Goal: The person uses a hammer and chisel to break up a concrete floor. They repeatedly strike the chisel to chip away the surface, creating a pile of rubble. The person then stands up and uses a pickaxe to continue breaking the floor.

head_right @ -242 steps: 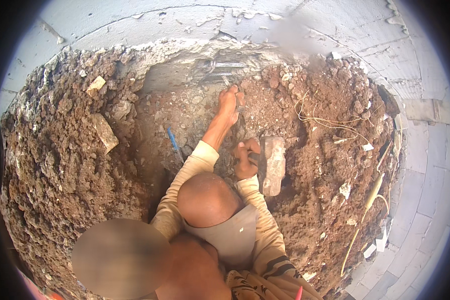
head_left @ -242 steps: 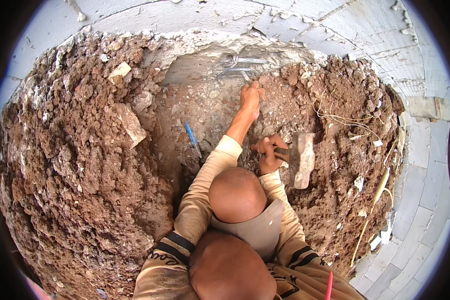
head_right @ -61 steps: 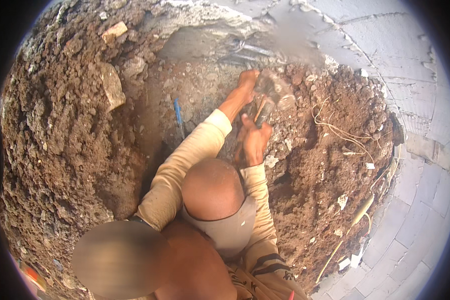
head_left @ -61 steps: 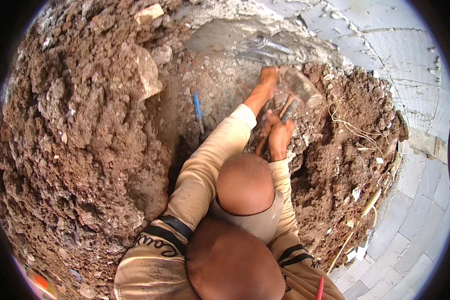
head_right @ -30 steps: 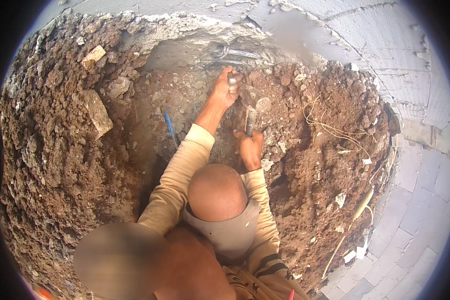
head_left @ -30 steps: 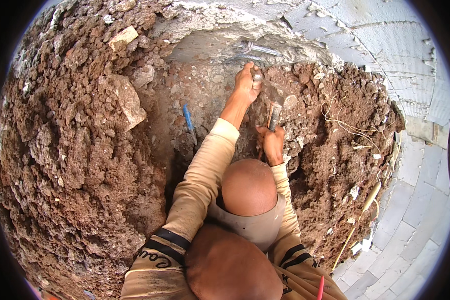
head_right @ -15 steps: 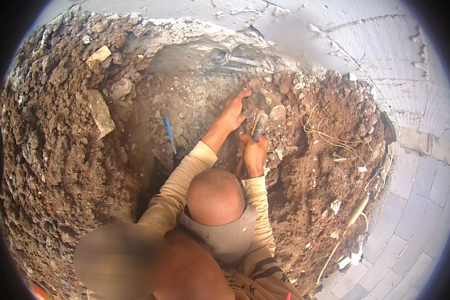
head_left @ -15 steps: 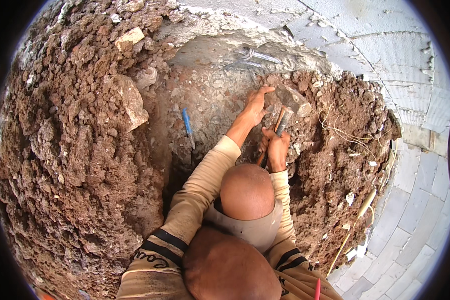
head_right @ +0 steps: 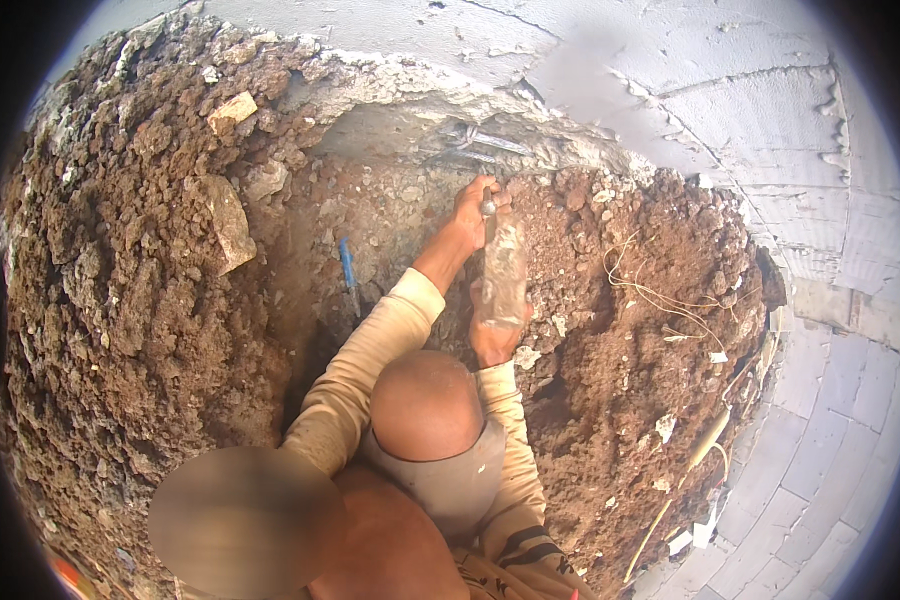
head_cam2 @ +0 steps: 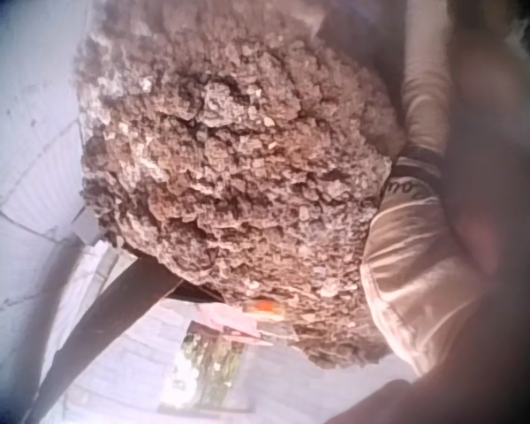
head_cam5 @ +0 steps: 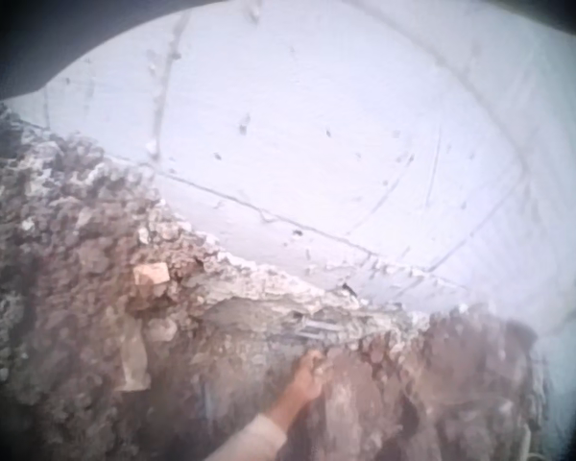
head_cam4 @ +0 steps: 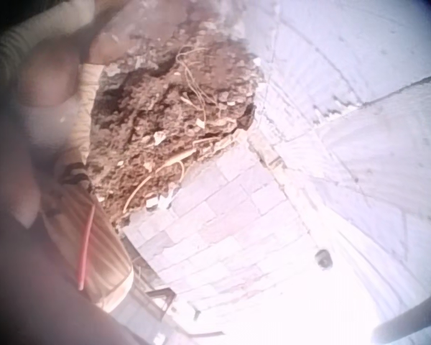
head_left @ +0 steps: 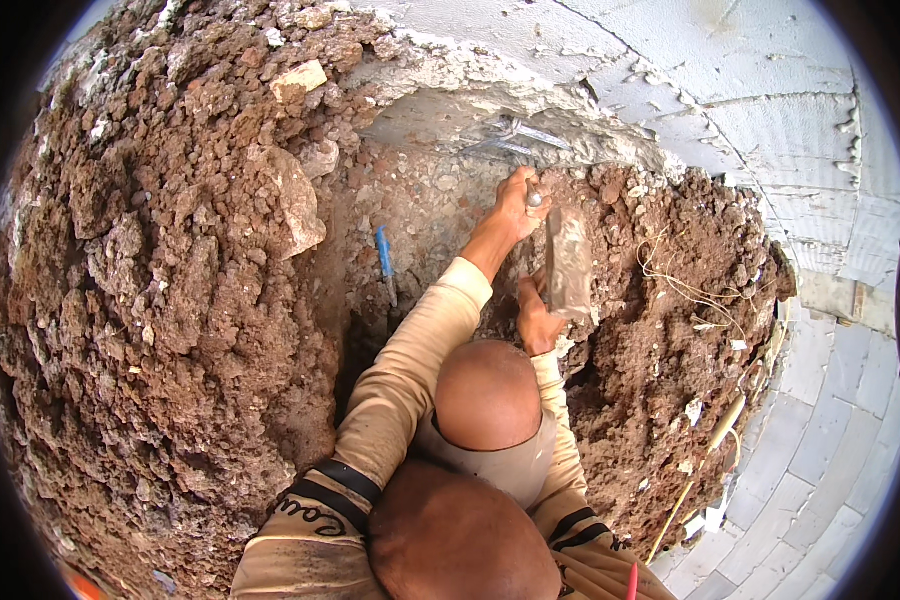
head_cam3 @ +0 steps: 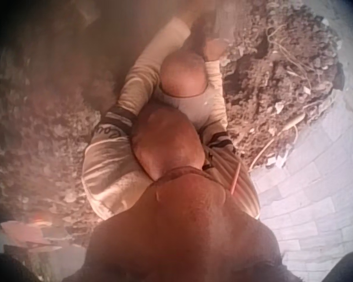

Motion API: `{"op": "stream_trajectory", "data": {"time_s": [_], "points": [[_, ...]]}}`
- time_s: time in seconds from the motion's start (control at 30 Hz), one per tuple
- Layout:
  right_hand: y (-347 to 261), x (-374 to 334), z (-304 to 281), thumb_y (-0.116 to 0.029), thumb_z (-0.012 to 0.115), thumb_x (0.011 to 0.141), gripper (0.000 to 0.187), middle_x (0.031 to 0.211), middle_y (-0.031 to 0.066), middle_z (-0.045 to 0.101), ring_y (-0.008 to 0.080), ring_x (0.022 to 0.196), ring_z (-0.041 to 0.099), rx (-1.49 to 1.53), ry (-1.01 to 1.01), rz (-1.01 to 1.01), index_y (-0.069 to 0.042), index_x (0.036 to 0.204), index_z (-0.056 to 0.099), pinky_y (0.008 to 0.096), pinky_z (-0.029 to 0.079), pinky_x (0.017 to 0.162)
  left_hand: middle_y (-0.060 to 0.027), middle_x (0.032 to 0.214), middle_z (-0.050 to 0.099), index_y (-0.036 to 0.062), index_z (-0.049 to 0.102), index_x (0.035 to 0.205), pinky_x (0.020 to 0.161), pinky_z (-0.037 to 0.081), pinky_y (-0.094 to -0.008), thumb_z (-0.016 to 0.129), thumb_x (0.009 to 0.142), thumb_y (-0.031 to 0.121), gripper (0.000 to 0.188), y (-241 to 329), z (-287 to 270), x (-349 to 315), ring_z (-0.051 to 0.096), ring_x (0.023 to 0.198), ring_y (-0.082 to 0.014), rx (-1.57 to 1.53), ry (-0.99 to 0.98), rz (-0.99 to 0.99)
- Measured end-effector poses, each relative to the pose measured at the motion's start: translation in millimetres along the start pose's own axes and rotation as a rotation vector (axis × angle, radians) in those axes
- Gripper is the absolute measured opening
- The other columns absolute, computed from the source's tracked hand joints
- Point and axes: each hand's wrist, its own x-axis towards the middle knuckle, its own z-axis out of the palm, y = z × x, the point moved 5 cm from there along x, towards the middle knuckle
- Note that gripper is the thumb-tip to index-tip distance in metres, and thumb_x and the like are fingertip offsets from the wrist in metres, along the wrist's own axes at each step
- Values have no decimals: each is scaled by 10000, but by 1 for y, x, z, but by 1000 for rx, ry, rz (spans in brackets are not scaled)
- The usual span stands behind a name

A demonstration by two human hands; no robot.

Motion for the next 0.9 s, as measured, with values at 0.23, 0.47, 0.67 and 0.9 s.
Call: {"op": "stream_trajectory", "data": {"time_s": [0.23,0.47,0.67,0.9], "points": [[-7,10,6,-141,694,763,216,648,134,646,204,603,574,131,-59,444,66,824,681,375,456,617,-51,717,542,116,525,853,404,376,-310,496,984,287,218,-9,0,2,482,485,-173,44,119,51],[-22,-2,5,35,624,795,183,570,24,496,104,460,411,527,71,352,-31,674,503,281,302,431,-50,686,522,113,503,882,377,334,-305,534,955,247,155,-6,-2,6,405,423,-164,-61,86,-43],[-7,3,24,-66,648,783,132,612,38,550,123,552,440,353,-157,467,25,707,590,344,363,518,-40,670,514,87,486,930,378,324,-294,524,969,253,175,7,-14,18,428,453,-159,-25,101,57],[13,5,9,18,563,826,168,588,30,440,121,479,402,530,-21,275,-38,716,450,311,323,443,-53,677,522,88,503,873,386,342,-299,561,935,232,168,-8,22,-1,435,476,-170,-40,192,23]]}}
